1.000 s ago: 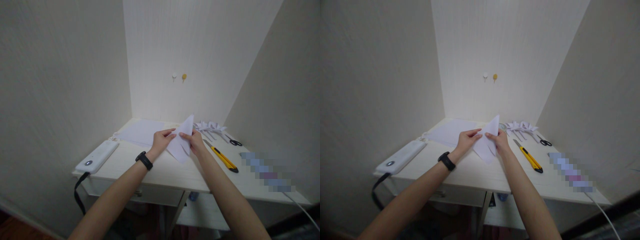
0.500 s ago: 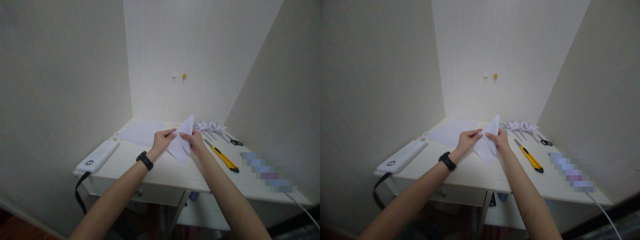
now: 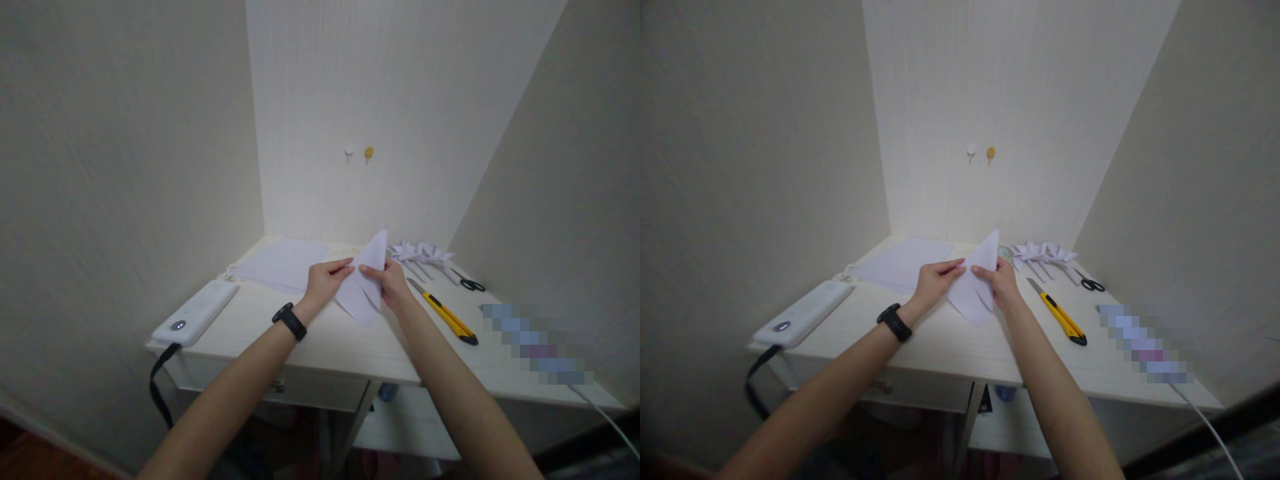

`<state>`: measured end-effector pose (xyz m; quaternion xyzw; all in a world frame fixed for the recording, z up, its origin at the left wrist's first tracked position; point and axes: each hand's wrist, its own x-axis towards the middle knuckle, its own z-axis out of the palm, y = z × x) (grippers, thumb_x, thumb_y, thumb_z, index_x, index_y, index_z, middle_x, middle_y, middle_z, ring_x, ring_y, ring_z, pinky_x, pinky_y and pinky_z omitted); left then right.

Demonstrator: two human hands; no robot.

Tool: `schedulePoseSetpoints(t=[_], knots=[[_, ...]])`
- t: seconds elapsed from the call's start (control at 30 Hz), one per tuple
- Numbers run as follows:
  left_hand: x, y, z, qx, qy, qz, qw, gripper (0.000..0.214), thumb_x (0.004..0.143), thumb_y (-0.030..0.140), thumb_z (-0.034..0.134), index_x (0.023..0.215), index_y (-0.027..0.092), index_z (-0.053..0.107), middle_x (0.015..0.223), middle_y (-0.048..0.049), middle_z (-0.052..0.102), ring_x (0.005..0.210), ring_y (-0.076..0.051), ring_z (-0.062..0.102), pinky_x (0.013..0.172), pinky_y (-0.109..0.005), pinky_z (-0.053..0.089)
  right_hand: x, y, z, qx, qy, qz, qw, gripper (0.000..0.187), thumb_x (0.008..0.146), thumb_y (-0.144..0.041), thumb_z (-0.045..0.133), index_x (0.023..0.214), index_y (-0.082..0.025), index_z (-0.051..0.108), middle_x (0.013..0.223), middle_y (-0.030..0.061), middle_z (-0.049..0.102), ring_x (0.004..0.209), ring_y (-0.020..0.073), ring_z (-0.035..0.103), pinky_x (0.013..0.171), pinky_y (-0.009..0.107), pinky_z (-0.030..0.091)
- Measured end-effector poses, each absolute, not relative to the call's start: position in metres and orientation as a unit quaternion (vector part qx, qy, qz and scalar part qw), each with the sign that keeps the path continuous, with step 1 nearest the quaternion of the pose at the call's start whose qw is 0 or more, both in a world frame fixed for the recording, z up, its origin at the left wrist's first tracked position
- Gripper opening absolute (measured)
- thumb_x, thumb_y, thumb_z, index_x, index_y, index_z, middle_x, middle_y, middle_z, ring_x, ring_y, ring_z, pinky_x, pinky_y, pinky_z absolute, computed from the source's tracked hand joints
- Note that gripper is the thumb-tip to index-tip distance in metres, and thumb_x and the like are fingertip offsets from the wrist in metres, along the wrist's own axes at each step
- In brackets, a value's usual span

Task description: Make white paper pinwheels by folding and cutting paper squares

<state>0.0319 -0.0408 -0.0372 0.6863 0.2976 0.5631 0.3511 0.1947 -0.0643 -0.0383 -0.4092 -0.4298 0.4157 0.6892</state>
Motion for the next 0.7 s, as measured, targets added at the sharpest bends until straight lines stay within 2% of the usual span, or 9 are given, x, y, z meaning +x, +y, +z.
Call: schedulePoseSetpoints(t=[0.27,0.43,0.7], knots=[[0.033,-0.041,-0.039,0.686,0.3,0.566,0.344,0.021,0.079,0.02,0.073,0.1,0.019,0.076,0.103,-0.0077,0.074,0.097,-0.022,0.072,0.09,-0.035,0.056,0.195,-0.067,-0.036,-0.418,-0.429,0.418,0.683,0.044,0.041,-0.026,0.091,0.079,-0.019,0.069,0.08,0.0051,0.073,0.071,0.0243,0.065,0.069,0.039,0.053],[0.034,-0.033,-0.044,0.655,0.3,0.575,0.387,0.023,0.077,0.023,0.074,0.099,0.016,0.076,0.101,-0.0096,0.074,0.096,-0.024,0.072,0.089,-0.037,0.057,0.198,-0.069,-0.025,-0.414,-0.452,0.426,0.666,0.048,0.044,-0.031,0.091,0.084,-0.019,0.069,0.08,0.0029,0.073,0.069,0.0205,0.064,0.067,0.034,0.051],[0.036,-0.034,-0.043,0.633,0.288,0.582,0.421,0.022,0.077,0.023,0.075,0.097,0.016,0.077,0.101,-0.0087,0.075,0.095,-0.024,0.072,0.089,-0.035,0.056,0.212,-0.06,0.01,-0.424,-0.457,0.41,0.665,0.042,0.048,-0.044,0.088,0.073,-0.018,0.066,0.063,-0.0016,0.062,0.056,0.0128,0.054,0.051,0.025,0.039]])
